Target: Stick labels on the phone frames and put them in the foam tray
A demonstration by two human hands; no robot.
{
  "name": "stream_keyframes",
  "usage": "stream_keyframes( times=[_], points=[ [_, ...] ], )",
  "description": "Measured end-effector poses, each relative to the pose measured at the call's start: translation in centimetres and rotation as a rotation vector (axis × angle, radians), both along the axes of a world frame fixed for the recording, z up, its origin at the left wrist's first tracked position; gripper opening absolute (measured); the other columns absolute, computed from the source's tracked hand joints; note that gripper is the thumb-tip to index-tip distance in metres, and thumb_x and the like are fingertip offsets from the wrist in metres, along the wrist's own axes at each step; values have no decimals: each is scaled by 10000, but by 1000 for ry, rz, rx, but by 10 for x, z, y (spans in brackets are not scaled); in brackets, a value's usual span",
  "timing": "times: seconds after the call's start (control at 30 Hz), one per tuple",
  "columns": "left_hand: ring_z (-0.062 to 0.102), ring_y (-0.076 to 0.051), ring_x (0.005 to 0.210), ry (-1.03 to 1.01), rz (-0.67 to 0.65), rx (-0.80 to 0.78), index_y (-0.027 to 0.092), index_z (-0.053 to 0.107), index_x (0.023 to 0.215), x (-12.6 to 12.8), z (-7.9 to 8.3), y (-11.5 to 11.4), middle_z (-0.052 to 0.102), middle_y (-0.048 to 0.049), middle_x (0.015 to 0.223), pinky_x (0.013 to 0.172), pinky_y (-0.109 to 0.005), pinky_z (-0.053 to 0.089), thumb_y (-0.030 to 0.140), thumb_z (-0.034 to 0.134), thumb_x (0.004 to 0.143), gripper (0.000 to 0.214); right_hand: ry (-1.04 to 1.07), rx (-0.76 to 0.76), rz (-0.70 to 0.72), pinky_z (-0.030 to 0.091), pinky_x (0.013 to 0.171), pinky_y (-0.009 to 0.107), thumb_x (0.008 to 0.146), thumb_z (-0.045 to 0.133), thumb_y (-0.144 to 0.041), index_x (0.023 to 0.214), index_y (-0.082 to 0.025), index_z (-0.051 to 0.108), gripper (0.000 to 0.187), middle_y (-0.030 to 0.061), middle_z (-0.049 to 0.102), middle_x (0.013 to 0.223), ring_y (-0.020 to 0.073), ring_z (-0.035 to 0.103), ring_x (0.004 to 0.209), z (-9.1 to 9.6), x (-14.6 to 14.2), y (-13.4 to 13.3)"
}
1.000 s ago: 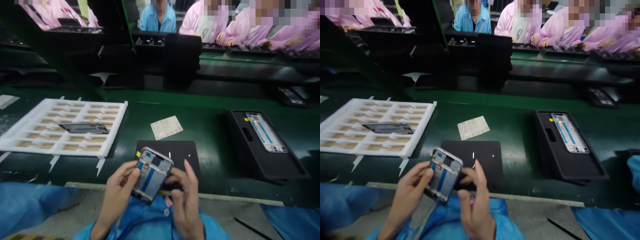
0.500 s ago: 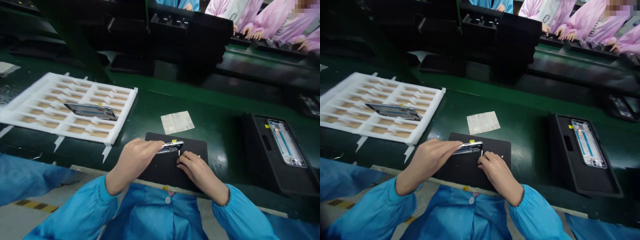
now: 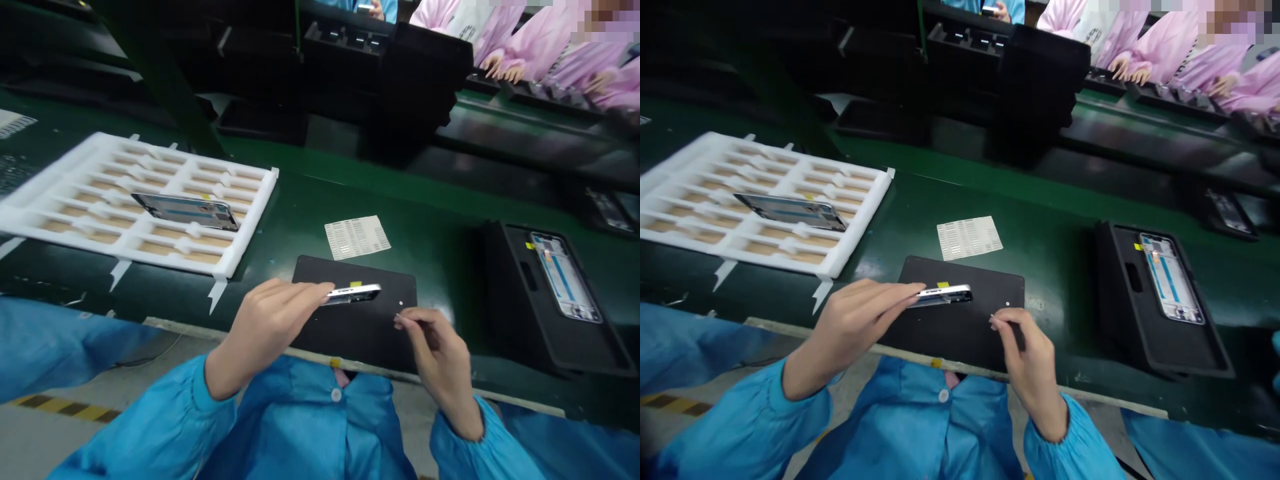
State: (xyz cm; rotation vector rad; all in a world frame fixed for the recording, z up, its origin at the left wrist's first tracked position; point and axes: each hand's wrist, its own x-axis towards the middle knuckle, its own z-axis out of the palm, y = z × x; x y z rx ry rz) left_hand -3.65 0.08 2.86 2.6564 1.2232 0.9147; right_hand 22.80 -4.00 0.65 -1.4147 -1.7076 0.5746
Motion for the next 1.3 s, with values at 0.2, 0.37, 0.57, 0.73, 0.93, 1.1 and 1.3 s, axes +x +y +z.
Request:
stream_keyframes(
  times=[0.2, 0.37, 0.57, 0.73, 0.93, 1.1, 1.3],
  points=[
    [708, -160, 814, 89, -140, 19, 121, 632, 1133, 28, -2, -16, 748, -78, 999, 680, -285, 516, 119, 376, 997, 290, 319, 30, -213, 600, 596, 269, 869, 673, -164, 971, -201, 606, 127, 22, 701, 775, 162, 700, 683, 17, -3, -28],
    [704, -155, 790, 90, -163, 54, 123, 623, 1146, 35, -10, -18, 751, -68, 986, 672, -288, 512, 130, 418, 994, 255, 229, 7, -190, 610, 643, 298, 889, 643, -146, 959, -222, 696, 117, 26, 719, 800, 175, 703, 731, 21, -11, -33],
    [715, -145, 822, -70, -129, 79, 141, 630, 1026, 29, -17, -22, 759, -32, 929, 734, -281, 506, 164, 559, 960, 100, 104, 147, -52, 570, 747, 301, 916, 583, -90, 939, -228, 684, 173, 35, 679, 916, 165, 662, 869, 9, -36, -24],
    [718, -164, 850, -95, -135, 80, 133, 620, 1054, 30, -23, -23, 759, -43, 978, 741, -295, 504, 139, 576, 940, 122, -32, 233, -55, 569, 793, 341, 911, 611, -124, 930, -220, 701, 133, 72, 615, 1033, 193, 634, 988, -3, -48, -14],
    [709, -155, 851, -98, -131, 75, 143, 618, 1047, 30, -27, -24, 759, -32, 981, 742, -290, 494, 130, 571, 936, 121, -151, 332, 67, 561, 794, 381, 879, 626, -46, 1102, -230, 667, 292, 73, 665, 1022, 205, 641, 945, -11, -40, -13],
    [701, -156, 839, -122, -131, 77, 138, 623, 1041, 30, -30, -23, 755, -40, 969, 727, -291, 486, 125, 549, 947, 121, -198, 435, 156, 570, 727, 381, 847, 647, -8, 1191, -236, 650, 412, 75, 700, 1019, 214, 664, 904, -11, -37, -11],
    [696, -166, 841, -149, -137, 91, 119, 628, 1044, 31, -31, -23, 752, -52, 973, 725, -302, 484, 114, 578, 934, 121, -98, 272, 175, 581, 719, 368, 827, 644, 35, 1075, -198, 691, 343, 87, 709, 987, 205, 657, 900, 7, -42, -7]
  ],
)
